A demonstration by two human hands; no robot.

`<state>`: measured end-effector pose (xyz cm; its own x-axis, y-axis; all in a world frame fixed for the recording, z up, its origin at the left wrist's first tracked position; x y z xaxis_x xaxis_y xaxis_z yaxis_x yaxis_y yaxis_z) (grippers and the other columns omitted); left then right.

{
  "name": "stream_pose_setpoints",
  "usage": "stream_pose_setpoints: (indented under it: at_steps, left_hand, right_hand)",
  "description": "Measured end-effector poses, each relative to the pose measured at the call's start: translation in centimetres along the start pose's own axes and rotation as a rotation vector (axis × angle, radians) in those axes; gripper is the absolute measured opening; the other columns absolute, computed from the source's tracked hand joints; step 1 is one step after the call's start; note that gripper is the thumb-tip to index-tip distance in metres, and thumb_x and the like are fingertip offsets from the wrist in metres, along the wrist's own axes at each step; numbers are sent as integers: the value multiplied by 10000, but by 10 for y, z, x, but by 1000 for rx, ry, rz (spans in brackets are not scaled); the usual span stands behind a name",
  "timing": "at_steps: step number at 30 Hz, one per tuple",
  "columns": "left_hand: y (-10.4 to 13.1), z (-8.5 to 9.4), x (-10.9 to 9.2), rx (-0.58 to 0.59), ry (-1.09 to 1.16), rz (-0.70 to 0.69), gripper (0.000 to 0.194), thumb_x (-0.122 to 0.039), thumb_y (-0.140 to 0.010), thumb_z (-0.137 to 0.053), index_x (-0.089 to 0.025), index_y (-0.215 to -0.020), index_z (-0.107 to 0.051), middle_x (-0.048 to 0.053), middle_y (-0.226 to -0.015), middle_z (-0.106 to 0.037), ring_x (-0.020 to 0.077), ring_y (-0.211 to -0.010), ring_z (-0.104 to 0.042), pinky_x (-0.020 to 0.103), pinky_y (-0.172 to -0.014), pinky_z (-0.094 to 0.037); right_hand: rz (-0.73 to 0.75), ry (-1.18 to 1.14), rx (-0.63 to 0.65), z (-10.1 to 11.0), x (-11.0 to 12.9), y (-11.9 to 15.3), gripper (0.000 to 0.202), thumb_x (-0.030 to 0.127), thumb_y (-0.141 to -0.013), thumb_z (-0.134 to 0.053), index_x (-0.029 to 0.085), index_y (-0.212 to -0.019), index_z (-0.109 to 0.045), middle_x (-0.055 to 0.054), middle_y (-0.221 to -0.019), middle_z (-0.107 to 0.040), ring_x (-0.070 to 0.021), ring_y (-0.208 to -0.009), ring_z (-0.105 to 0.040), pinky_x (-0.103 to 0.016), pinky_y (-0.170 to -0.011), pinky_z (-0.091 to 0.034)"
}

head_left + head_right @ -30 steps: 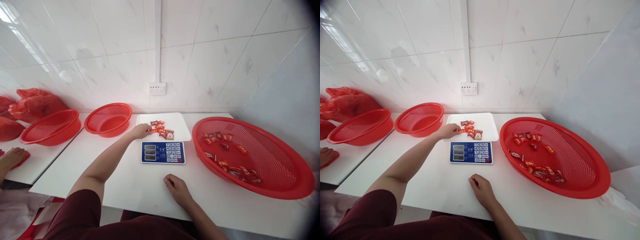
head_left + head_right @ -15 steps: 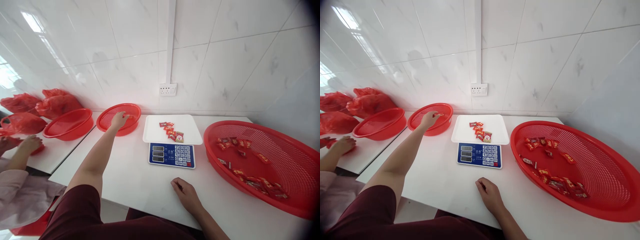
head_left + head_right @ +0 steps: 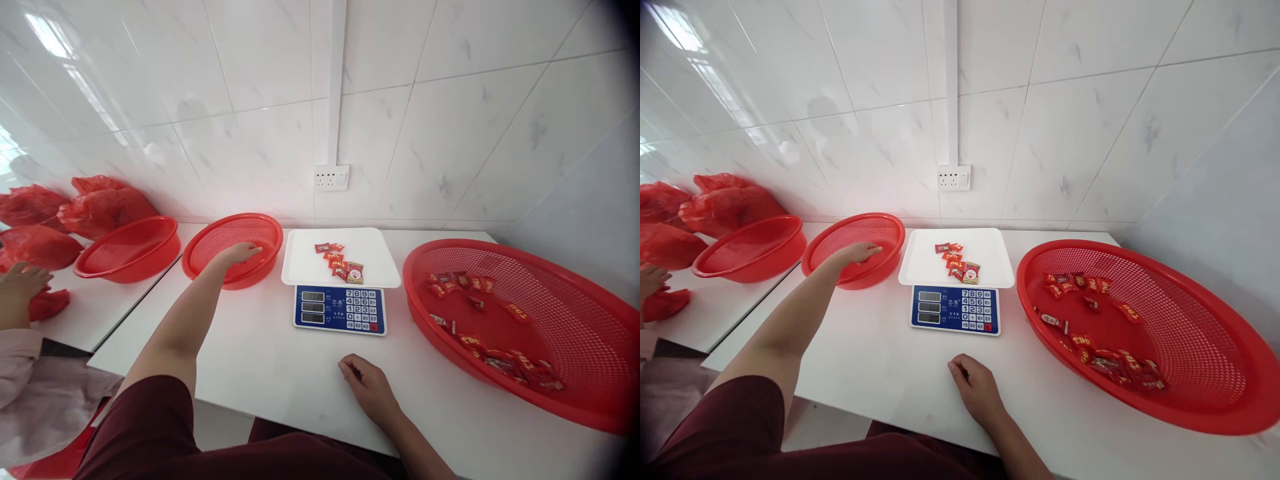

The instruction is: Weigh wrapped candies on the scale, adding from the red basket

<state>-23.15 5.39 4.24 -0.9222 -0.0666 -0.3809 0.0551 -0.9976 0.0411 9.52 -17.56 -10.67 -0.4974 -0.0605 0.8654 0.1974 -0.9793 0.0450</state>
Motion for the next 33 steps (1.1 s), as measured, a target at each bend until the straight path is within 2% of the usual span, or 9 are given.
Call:
stream_pose_setpoints:
  at_steps: [5,11,15,20,23,26,29,31,33]
  left_hand:
    - [2,-15,-56,-77,-15,-172,390,-395,-904,-405,-200,-1210,-548,118,-1256,-590,266,-1085,-574,362,-862,-482]
    - [-2,-74,-142,-19,-33,-461,287,-259,-879,-489,-227,-1130,-624,25,-1245,-619,190,-1203,-495,279,-1024,-380]
    - [-9,-101,-168,-4,-58,-492,277,-196,-870,-458,-209,-1071,-647,65,-1110,-669,217,-1083,-566,312,-913,-454]
    - [-7,-98,-169,-63,-64,-468,308,-108,-834,-454,-213,-1073,-618,67,-1076,-631,193,-964,-599,292,-829,-476]
    - [-3,-74,-153,-134,-58,-437,344,-95,-861,-386,-225,-1113,-581,76,-1155,-568,189,-961,-595,297,-794,-485]
    - [-3,-37,-118,-253,-109,-314,342,-114,-873,-361,-219,-1124,-570,106,-1201,-526,251,-1038,-561,349,-764,-496]
    - [-5,-5,-84,-313,-195,-153,277,-137,-838,-465,-170,-1076,-603,153,-1194,-530,340,-1118,-501,465,-880,-452]
    - [-4,3,-78,-303,-198,-143,250,-182,-830,-512,-145,-1050,-625,175,-1206,-537,380,-1169,-451,520,-945,-398]
    - [-3,-4,-88,-259,-166,-210,250,-259,-856,-502,-169,-1045,-639,136,-1210,-569,339,-1180,-459,468,-968,-406]
  right_hand:
    - [-8,-7,2,0,2,-2,304,432,-857,-392,213,-713,-545,2,-673,-585,-176,-637,-534,-284,-622,-424]
    - [-14,-18,-19,0,0,-1,310,445,-850,-403,211,-705,-545,6,-651,-566,-170,-614,-512,-282,-601,-411]
    - [-20,-18,-35,0,-1,0,311,439,-849,-407,205,-718,-563,6,-651,-571,-165,-611,-512,-276,-595,-412]
    - [-11,-27,-54,1,0,-1,297,419,-841,-428,202,-697,-571,4,-645,-587,-164,-605,-520,-273,-588,-416]
    - [1,-39,-52,3,3,-1,281,401,-839,-440,205,-693,-576,2,-654,-604,-167,-609,-532,-273,-587,-418]
    - [11,-54,-43,4,5,-1,266,379,-842,-441,208,-687,-573,2,-667,-617,-168,-619,-545,-272,-594,-424]
    - [15,-62,-28,4,6,-1,260,370,-845,-443,210,-683,-569,3,-665,-618,-171,-618,-547,-275,-589,-422]
    - [15,-67,-15,4,6,-2,257,370,-845,-444,212,-685,-568,1,-669,-618,-175,-621,-548,-281,-591,-421]
    - [12,-73,-9,5,7,-2,253,370,-845,-447,215,-685,-567,-1,-674,-619,-182,-625,-551,-289,-595,-424]
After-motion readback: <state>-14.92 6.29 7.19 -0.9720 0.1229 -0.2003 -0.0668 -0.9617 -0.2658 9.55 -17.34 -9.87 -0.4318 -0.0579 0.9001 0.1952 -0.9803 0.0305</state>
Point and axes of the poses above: each hand's wrist, its own y-axis away from the middle knuckle, its own z-axis out of the back of the hand, x = y × z, the point moved 4 cm from there along -y, towards the middle knuckle
